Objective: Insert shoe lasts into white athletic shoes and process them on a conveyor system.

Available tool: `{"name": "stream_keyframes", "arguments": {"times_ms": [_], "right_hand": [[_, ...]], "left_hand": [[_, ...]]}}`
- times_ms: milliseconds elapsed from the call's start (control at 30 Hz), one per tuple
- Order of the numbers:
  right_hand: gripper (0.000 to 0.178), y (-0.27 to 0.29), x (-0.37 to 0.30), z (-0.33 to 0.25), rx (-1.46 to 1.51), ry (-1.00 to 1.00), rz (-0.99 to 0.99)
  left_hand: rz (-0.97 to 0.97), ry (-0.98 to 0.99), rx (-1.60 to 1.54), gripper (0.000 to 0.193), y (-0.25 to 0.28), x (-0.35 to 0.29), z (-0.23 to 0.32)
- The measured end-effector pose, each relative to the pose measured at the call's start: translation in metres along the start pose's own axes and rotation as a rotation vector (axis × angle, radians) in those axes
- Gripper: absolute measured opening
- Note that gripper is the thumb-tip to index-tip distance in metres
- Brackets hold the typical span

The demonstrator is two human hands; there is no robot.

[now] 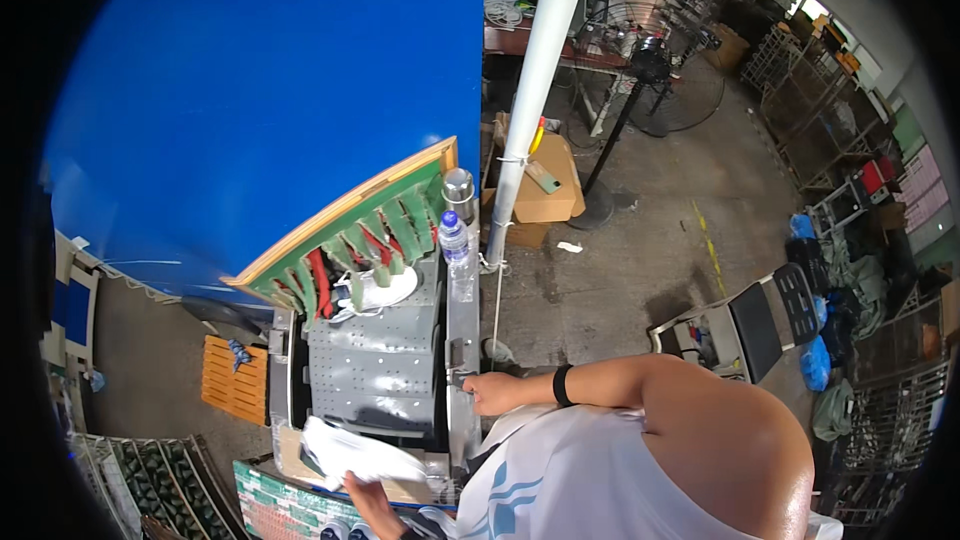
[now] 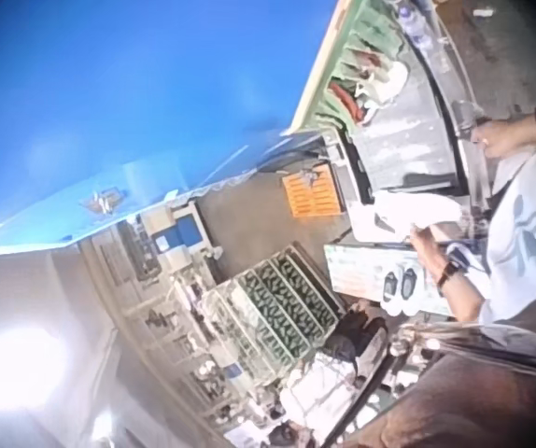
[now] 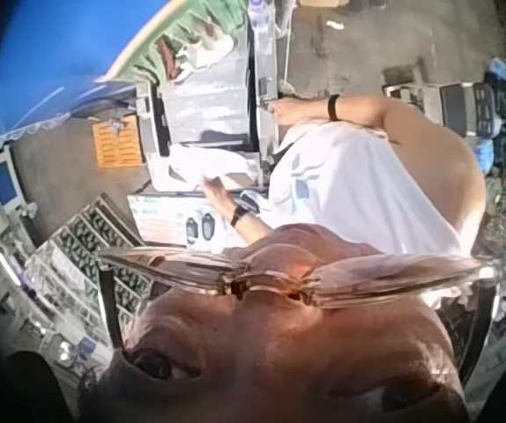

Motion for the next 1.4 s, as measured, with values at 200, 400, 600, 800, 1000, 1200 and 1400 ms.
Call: {"name": "stream_keyframes", "arguments": {"times_ms": [200, 400, 600, 800, 1000, 1200, 1400], "right_hand": [[0.053, -0.095, 0.011, -0.048, -0.045, 0.207, -0.243], [0.060, -0.122, 0.002, -0.110, -0.125, 0.432, -0.216], [0.059, -0.147, -0.017, -0.156, -0.240, 0.638, -0.219], [0.060, -0.162, -0.016, -0.177, -0.622, 0.851, -0.168], [0.058, -0.170, -0.013, -0.184, -0.776, 0.820, -0.239], [0.050, -0.189, -0.016, -0.193, -1.122, 0.957, -0.114], [0.040, -0.199, -0.010, -0.184, -1.385, 1.012, 0.002]], "left_hand": [[0.487, 0.297, 0.912, 0.105, 0.000, -0.155, -0.053], [0.158, 0.211, 1.365, 0.085, -0.042, -0.118, -0.022], [-0.139, 0.373, 0.790, 0.032, 0.033, -0.130, -0.008], [-0.258, 0.031, 0.868, 0.027, 0.000, -0.135, 0.051], [-0.025, 0.368, 0.665, 0.040, 0.060, -0.123, 0.074], [-0.003, -0.105, 1.208, 0.086, 0.029, -0.037, 0.014], [0.072, -0.003, 1.267, 0.053, 0.023, -0.042, 0.004]]}}
Point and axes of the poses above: each hand's wrist, its own x-axis towards the middle knuckle, its own y-axis out of the back of the hand, z = x × y, the point moved 1 cm from there along x, towards the middle knuckle, and after that the axes turned 11 degrees about -z, right-handed, at the moved point
